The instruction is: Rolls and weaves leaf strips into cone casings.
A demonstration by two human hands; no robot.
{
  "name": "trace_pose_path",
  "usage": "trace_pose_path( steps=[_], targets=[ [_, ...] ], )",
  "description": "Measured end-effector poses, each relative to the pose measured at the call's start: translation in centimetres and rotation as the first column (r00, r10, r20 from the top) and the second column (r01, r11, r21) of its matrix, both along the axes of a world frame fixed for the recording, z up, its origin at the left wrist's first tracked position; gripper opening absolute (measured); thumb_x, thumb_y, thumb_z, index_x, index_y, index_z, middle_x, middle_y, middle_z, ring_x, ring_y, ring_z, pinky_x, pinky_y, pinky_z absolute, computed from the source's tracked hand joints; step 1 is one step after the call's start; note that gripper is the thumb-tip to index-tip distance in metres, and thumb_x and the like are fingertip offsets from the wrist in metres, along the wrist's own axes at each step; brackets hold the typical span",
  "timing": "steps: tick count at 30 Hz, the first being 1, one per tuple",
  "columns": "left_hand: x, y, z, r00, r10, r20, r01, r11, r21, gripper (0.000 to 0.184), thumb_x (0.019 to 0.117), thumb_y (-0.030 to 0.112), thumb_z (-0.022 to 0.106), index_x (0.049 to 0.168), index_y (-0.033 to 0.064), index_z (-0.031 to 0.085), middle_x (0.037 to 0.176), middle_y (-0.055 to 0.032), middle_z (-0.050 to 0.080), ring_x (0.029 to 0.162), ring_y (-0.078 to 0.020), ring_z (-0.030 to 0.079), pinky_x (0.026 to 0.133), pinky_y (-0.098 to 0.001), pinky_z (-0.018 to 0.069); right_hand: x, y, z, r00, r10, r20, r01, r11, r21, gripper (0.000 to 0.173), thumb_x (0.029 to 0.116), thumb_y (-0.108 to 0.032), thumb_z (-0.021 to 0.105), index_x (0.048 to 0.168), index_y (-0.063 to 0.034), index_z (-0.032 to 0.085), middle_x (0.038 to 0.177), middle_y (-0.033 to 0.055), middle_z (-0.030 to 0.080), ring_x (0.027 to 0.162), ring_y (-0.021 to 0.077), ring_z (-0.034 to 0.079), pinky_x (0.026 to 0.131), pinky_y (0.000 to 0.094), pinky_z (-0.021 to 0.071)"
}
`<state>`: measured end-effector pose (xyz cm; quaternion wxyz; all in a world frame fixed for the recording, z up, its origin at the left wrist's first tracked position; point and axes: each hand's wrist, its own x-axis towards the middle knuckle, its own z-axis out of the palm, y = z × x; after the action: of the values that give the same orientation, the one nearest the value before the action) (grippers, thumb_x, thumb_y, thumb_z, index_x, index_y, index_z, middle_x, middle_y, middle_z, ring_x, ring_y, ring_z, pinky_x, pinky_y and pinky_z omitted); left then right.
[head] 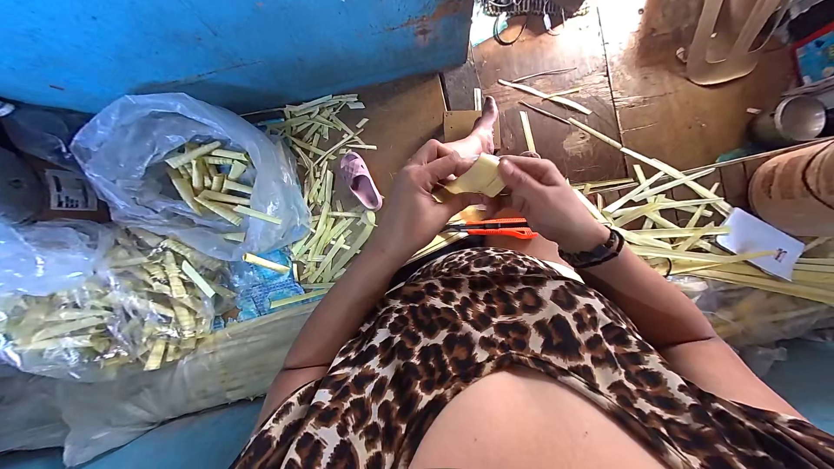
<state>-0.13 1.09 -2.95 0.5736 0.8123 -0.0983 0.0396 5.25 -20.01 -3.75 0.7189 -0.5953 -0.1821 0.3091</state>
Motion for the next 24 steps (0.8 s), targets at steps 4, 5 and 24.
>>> trace_pose_path(
  steps=[4, 5, 24],
  targets=[
    [0.1, -0.2, 0.1, 0.999, 0.013, 0.052, -0.013, 1.000, -0.007, 0.019, 0.0868, 0.014, 0.082, 0.098, 0.0013, 0.073, 0.105, -0.0067, 0.060, 0.090, -0.0058, 0.064, 0.077, -0.0188, 0.0582, -0.3, 0.6, -0.3, 0.999, -0.025, -0.027, 0.025, 1.000, 0.004, 0.024, 0.1112, -0.017, 0.037, 0.114, -0.0036, 0.057, 0.082, 0.0038, 0.068, 0.065, 0.0113, 0.069, 0.061, 0.0292, 0.0627],
    [0.1, -0.3, 0.2, 0.999, 0.016, 0.044, -0.016, 1.000, 0.003, 0.021, 0.0871, 0.014, 0.082, 0.100, 0.0010, 0.073, 0.107, -0.0071, 0.060, 0.090, -0.0055, 0.064, 0.077, -0.0183, 0.0578, -0.6, 0.6, -0.4, 0.996, -0.006, 0.094, 0.009, 0.999, -0.036, 0.026, 0.1106, -0.019, 0.039, 0.113, -0.0017, 0.059, 0.087, 0.0029, 0.068, 0.073, 0.0100, 0.069, 0.068, 0.0294, 0.0630],
    [1.0, 1.1, -0.8, 0.991, -0.137, -0.004, 0.135, 0.978, -0.160, 0.017, 0.0883, -0.001, 0.075, 0.105, 0.0009, 0.072, 0.095, 0.0004, 0.074, 0.081, -0.0026, 0.069, 0.077, -0.0215, 0.0600, -2.9, -1.2, -0.6, 0.985, -0.067, 0.157, 0.078, 0.995, -0.067, 0.040, 0.1128, -0.024, 0.029, 0.141, -0.0126, 0.056, 0.089, 0.0065, 0.070, 0.063, 0.0077, 0.064, 0.055, 0.0218, 0.0558]
  ],
)
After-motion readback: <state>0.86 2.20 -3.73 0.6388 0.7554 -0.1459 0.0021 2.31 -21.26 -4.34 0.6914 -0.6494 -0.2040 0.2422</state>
